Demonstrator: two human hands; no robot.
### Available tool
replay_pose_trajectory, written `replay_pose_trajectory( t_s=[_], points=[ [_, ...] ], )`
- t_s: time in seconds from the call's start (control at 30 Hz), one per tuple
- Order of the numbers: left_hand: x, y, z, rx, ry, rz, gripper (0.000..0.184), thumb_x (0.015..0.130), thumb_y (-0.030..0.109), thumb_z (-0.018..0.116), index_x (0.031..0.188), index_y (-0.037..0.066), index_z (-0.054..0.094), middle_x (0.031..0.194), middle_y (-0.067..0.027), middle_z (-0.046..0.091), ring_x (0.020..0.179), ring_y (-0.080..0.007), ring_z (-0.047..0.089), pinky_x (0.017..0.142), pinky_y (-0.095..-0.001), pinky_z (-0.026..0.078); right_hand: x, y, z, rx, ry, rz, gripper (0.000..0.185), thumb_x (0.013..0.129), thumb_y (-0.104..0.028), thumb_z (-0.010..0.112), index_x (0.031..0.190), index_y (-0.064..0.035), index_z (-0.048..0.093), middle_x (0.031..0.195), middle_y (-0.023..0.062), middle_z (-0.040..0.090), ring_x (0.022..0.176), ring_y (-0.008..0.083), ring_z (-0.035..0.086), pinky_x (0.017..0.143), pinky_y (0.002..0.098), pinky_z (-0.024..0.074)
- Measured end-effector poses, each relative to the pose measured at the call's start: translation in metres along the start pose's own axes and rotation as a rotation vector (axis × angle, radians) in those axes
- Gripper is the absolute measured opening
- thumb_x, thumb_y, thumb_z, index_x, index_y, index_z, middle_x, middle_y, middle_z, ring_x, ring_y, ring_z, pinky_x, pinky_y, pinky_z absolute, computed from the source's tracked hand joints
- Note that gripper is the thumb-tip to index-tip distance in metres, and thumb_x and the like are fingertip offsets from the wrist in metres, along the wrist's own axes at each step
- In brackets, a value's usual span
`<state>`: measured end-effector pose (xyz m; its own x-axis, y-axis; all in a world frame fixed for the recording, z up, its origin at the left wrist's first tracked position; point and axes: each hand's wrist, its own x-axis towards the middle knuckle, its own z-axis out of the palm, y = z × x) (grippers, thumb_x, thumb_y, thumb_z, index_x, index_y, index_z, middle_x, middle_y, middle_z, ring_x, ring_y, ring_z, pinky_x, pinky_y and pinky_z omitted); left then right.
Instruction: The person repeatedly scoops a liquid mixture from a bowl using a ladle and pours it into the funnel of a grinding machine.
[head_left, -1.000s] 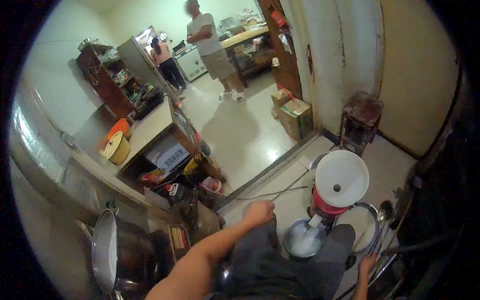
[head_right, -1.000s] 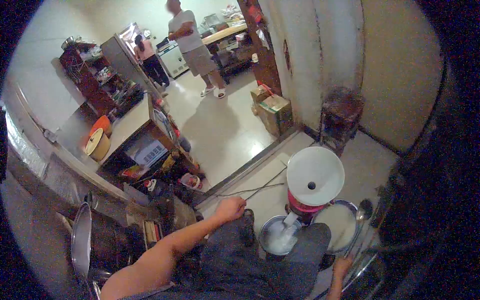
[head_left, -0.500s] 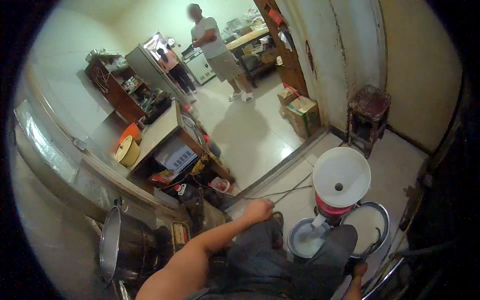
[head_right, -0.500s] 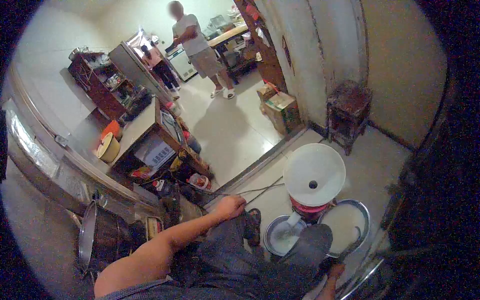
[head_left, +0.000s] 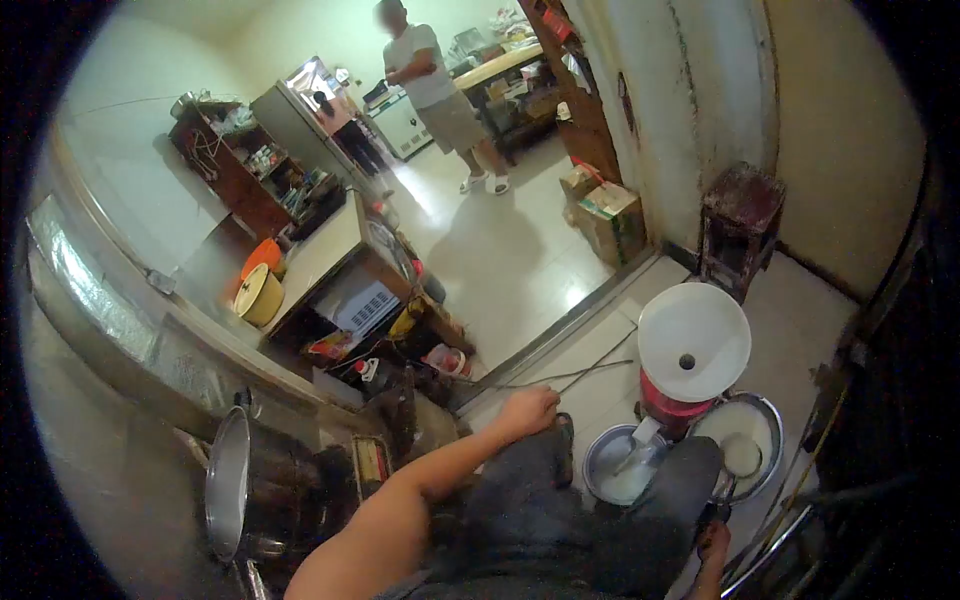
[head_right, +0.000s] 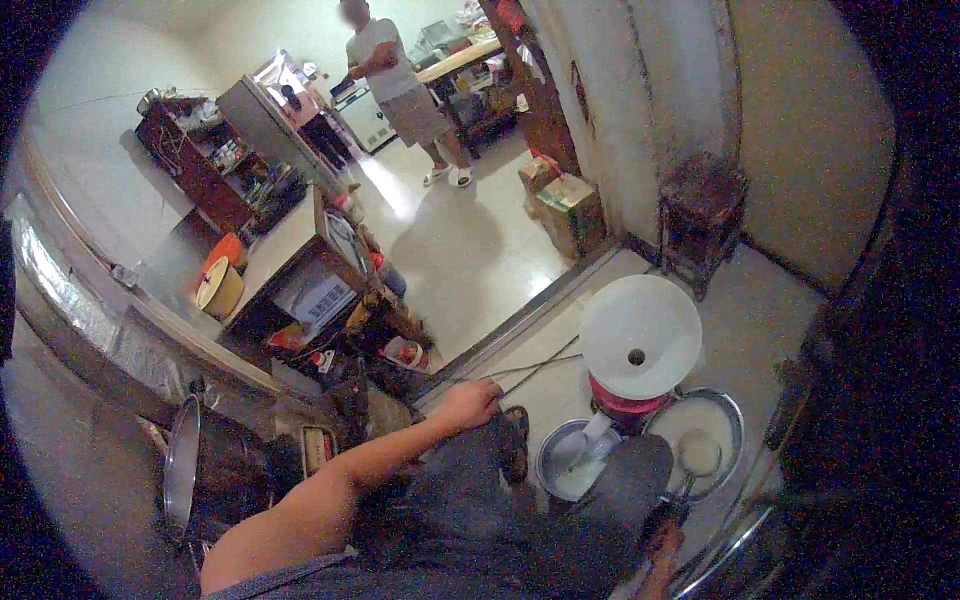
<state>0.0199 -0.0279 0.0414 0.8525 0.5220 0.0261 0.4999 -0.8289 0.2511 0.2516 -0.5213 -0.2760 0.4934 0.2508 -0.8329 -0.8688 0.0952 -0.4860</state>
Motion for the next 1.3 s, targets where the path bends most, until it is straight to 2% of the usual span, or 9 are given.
replay_pose_trajectory(
  t_s=[0.27, 0.3, 0.37, 0.43, 0.47, 0.5, 0.67, 0.77, 1.3],
  points=[
    [0.002, -0.01, 0.016, -0.078, 0.031, -0.067, 0.019, 0.08, 0.023, 0.062, 0.087, 0.006, 0.063, 0.092, -0.0179, 0.063, 0.088, -0.0401, 0.061, 0.075, -0.0501, 0.049, -0.063, -0.037, 0.025, -0.117, 0.06, -0.09, 0.026, 0.094, -0.026, 0.053, 0.069, -0.0167, 0.049, 0.052, -0.0028, 0.042, 0.038, 0.009, 0.036, 0.035, 0.0257, 0.0259],
    [0.004, -0.001, 0.003, -0.041, -0.087, -0.164, 0.018, 0.081, 0.024, 0.063, 0.088, 0.007, 0.065, 0.094, -0.0187, 0.064, 0.09, -0.0398, 0.062, 0.077, -0.0492, 0.05, -0.077, -0.045, 0.027, -0.12, -0.006, -0.066, 0.024, 0.093, -0.025, 0.054, 0.071, -0.0156, 0.051, 0.054, -0.0026, 0.044, 0.042, 0.0092, 0.038, 0.038, 0.0252, 0.0284],
    [0.002, -0.011, 0.022, -0.071, -0.005, -0.194, 0.016, 0.082, 0.021, 0.061, 0.086, 0.006, 0.066, 0.087, -0.0196, 0.065, 0.082, -0.0406, 0.063, 0.071, -0.0499, 0.049, -0.097, -0.059, 0.03, -0.13, -0.137, -0.016, 0.021, 0.093, -0.023, 0.055, 0.074, -0.0134, 0.054, 0.057, -0.0023, 0.046, 0.049, 0.0096, 0.044, 0.042, 0.0241, 0.0334],
    [0.001, -0.013, 0.017, 0.044, 0.035, -0.107, 0.014, 0.081, 0.02, 0.061, 0.086, 0.008, 0.066, 0.081, -0.0167, 0.065, 0.078, -0.0378, 0.064, 0.067, -0.0479, 0.05, -0.164, -0.084, 0.091, -0.124, 0.066, -0.11, 0.028, 0.092, -0.021, 0.058, 0.067, -0.0148, 0.046, 0.053, -0.0013, 0.043, 0.044, 0.011, 0.039, 0.04, 0.0263, 0.028],
    [0.0, -0.023, 0.024, -0.044, 0.102, -0.018, 0.014, 0.081, 0.021, 0.061, 0.088, 0.009, 0.067, 0.083, -0.0148, 0.066, 0.078, -0.0366, 0.064, 0.066, -0.0464, 0.05, -0.15, -0.086, 0.064, -0.128, -0.229, -0.013, 0.026, 0.092, -0.019, 0.058, 0.07, -0.0125, 0.048, 0.058, -0.001, 0.046, 0.042, 0.01, 0.036, 0.04, 0.0252, 0.0275],
    [0.001, -0.018, 0.016, 0.0, 0.062, -0.02, 0.015, 0.081, 0.02, 0.062, 0.089, 0.009, 0.067, 0.084, -0.0147, 0.066, 0.078, -0.0366, 0.064, 0.066, -0.0454, 0.051, -0.16, -0.09, 0.071, -0.102, -0.266, -0.042, 0.026, 0.092, -0.017, 0.057, 0.069, -0.0114, 0.046, 0.058, -0.0016, 0.045, 0.042, 0.0088, 0.034, 0.039, 0.0247, 0.027],
    [0.0, -0.024, 0.017, -0.08, 0.151, 0.078, 0.012, 0.082, 0.016, 0.061, 0.089, 0.009, 0.067, 0.085, -0.0136, 0.065, 0.08, -0.0369, 0.063, 0.068, -0.0463, 0.05, -0.204, -0.113, 0.09, -0.128, -0.126, -0.002, 0.012, 0.093, -0.015, 0.057, 0.092, -0.0028, 0.056, 0.062, -0.0021, 0.046, 0.042, 0.0068, 0.035, 0.039, 0.0242, 0.0283],
    [0.003, -0.03, 0.021, -0.051, 0.113, 0.051, 0.013, 0.082, 0.016, 0.06, 0.089, 0.008, 0.067, 0.086, -0.0129, 0.066, 0.08, -0.0355, 0.064, 0.068, -0.0459, 0.05, -0.221, -0.127, 0.096, -0.181, -0.159, 0.003, 0.02, 0.094, -0.015, 0.056, 0.106, 0.0011, 0.054, 0.065, -0.002, 0.047, 0.044, 0.0056, 0.036, 0.04, 0.0234, 0.0298],
    [0.0, -0.028, 0.011, -0.061, 0.132, 0.011, 0.011, 0.081, 0.014, 0.061, 0.084, 0.006, 0.068, 0.082, -0.0134, 0.064, 0.078, -0.0344, 0.063, 0.069, -0.0448, 0.05, -0.368, -0.222, 0.155, -0.25, -0.126, -0.098, 0.021, 0.095, -0.015, 0.053, 0.105, 0.0033, 0.056, 0.064, -0.0031, 0.047, 0.042, 0.0036, 0.037, 0.037, 0.0213, 0.0287]
  ],
)
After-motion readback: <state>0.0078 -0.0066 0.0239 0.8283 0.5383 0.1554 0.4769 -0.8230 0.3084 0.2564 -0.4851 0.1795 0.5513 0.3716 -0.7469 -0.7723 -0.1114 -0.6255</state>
